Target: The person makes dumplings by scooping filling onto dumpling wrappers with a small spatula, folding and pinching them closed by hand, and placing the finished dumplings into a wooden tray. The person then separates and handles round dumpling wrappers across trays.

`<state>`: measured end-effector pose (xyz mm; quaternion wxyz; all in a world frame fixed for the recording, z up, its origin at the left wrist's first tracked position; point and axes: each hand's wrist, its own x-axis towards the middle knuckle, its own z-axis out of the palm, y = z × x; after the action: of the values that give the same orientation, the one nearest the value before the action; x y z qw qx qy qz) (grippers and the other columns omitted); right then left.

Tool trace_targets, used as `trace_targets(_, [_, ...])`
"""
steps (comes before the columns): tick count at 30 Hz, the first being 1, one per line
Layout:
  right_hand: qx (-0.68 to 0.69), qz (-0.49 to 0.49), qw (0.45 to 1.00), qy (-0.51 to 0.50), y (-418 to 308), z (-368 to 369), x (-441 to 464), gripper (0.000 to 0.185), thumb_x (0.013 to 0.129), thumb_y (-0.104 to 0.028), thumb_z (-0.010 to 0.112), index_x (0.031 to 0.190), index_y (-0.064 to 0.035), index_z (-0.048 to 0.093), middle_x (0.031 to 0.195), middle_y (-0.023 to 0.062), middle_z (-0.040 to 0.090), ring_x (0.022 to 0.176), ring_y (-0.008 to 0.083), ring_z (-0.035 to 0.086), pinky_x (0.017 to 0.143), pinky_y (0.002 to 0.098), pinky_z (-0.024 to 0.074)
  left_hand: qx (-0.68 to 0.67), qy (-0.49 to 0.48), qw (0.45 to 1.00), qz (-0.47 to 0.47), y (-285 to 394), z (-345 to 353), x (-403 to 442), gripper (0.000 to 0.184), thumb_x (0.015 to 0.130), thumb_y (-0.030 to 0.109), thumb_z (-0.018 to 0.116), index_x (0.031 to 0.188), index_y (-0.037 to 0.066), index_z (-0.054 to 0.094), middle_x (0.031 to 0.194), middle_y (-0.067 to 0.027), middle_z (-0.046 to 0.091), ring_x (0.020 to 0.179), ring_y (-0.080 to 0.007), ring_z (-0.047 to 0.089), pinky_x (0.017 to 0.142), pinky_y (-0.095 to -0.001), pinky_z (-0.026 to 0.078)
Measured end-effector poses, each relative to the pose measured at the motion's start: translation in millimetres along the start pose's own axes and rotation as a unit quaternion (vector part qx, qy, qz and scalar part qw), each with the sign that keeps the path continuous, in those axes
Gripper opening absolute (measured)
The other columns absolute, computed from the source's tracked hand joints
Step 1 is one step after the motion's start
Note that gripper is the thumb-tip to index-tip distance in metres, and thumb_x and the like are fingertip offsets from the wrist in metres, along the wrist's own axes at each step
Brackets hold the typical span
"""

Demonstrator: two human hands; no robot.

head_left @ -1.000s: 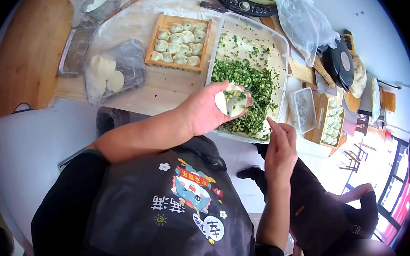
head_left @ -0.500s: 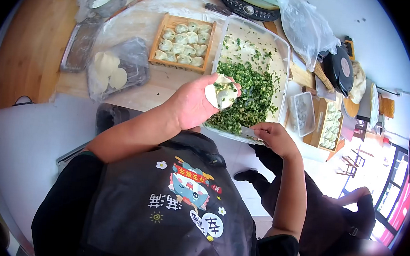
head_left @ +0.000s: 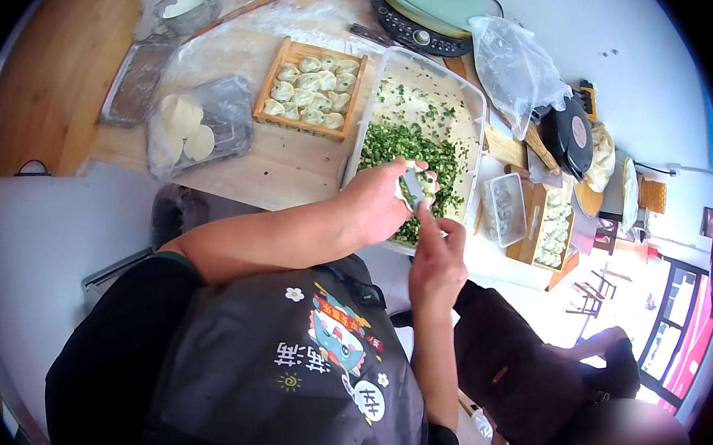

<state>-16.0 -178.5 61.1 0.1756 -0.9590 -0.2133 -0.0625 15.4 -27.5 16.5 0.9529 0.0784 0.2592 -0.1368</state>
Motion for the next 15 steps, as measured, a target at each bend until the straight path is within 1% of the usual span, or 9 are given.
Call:
trace_targets(2, [-0.037,0.002,0.999,-0.009,-8,-3,-6,0.045,0.084,-0.001,0.063,0.124,-0.0218,0.068,0.102,0.0065,0.061,0.075,0.0263,0.066,0.063,0.0402,0.0548,0.005,0.031,0.999,0.006,0,6,0,0.038,0.109,0.029,0.028,0.118,0.002,0.053,0.116,-0.0154,0.061,0.110,-0.0278,0.059,0.098,-0.0434,0.047])
trace_targets(3, [-0.011,0.017,1.000,0.006,-8,-8,-8,0.042,0.086,0.000,0.063,0.123,-0.0203,0.069,0.100,0.0078,0.062,0.074,0.0275,0.066,0.063,0.0386,0.0544,0.001,0.032,0.999,0.004,3,9,-4,0.035,0.108,0.026,0.031,0.118,0.001,0.054,0.115,-0.0164,0.062,0.110,-0.0290,0.060,0.099,-0.0429,0.047])
trace_targets(4, [0.077,0.037,0.995,0.040,-2,-9,-10,0.036,0.090,0.001,0.060,0.121,-0.0150,0.069,0.097,0.0092,0.063,0.076,0.0260,0.065,0.067,0.0350,0.0533,-0.004,0.022,1.000,0.008,6,9,-4,0.034,0.108,0.025,0.032,0.117,0.001,0.054,0.115,-0.0165,0.062,0.111,-0.0293,0.060,0.100,-0.0429,0.047])
trace_targets(6, [0.227,0.073,0.971,0.034,13,-12,-8,0.031,0.094,0.002,0.056,0.120,-0.0087,0.069,0.093,0.0109,0.063,0.079,0.0231,0.063,0.072,0.0308,0.0508,-0.017,0.004,1.000,0.011,7,7,-1,0.032,0.107,0.023,0.035,0.116,0.000,0.055,0.114,-0.0168,0.062,0.112,-0.0298,0.061,0.101,-0.0429,0.047])
trace_targets(7, [0.279,0.113,0.953,0.005,14,-14,-7,0.029,0.096,0.000,0.055,0.121,-0.0049,0.068,0.092,0.0111,0.062,0.083,0.0197,0.060,0.076,0.0288,0.0483,-0.022,0.004,1.000,0.005,6,6,-2,0.031,0.106,0.022,0.038,0.116,-0.001,0.056,0.115,-0.0172,0.063,0.113,-0.0293,0.061,0.103,-0.0429,0.047])
trace_targets(10, [0.268,0.147,0.952,0.009,31,-7,-3,0.028,0.097,-0.002,0.054,0.121,-0.0044,0.068,0.091,0.0109,0.062,0.083,0.0183,0.059,0.077,0.0285,0.0474,0.001,0.004,1.000,0.014,2,6,-2,0.032,0.105,0.022,0.040,0.117,-0.001,0.057,0.120,-0.0174,0.063,0.114,-0.0283,0.061,0.103,-0.0428,0.047])
trace_targets(11, [0.276,0.162,0.947,0.036,43,1,-5,0.027,0.098,-0.003,0.053,0.122,-0.0039,0.067,0.092,0.0101,0.062,0.083,0.0170,0.057,0.077,0.0291,0.0466,-0.008,0.047,0.999,0.018,2,9,-1,0.032,0.104,0.022,0.041,0.120,-0.001,0.057,0.123,-0.0172,0.062,0.116,-0.0278,0.060,0.105,-0.0427,0.046])
trace_targets(12, [0.230,0.180,0.956,0.024,40,-8,-3,0.028,0.098,-0.002,0.054,0.122,-0.0033,0.067,0.095,0.0086,0.062,0.084,0.0158,0.058,0.079,0.0281,0.0463,-0.006,0.034,0.999,0.015,5,8,-1,0.032,0.104,0.022,0.041,0.121,-0.001,0.056,0.124,-0.0172,0.062,0.117,-0.0277,0.060,0.106,-0.0427,0.045])
trace_targets(15, [0.331,0.174,0.927,0.022,38,-9,-13,0.028,0.099,-0.003,0.053,0.123,-0.0038,0.066,0.095,0.0050,0.061,0.084,0.0133,0.056,0.077,0.0270,0.0457,-0.002,0.003,1.000,0.003,12,3,-3,0.033,0.104,0.022,0.041,0.123,-0.001,0.055,0.125,-0.0175,0.061,0.119,-0.0281,0.059,0.108,-0.0433,0.044])
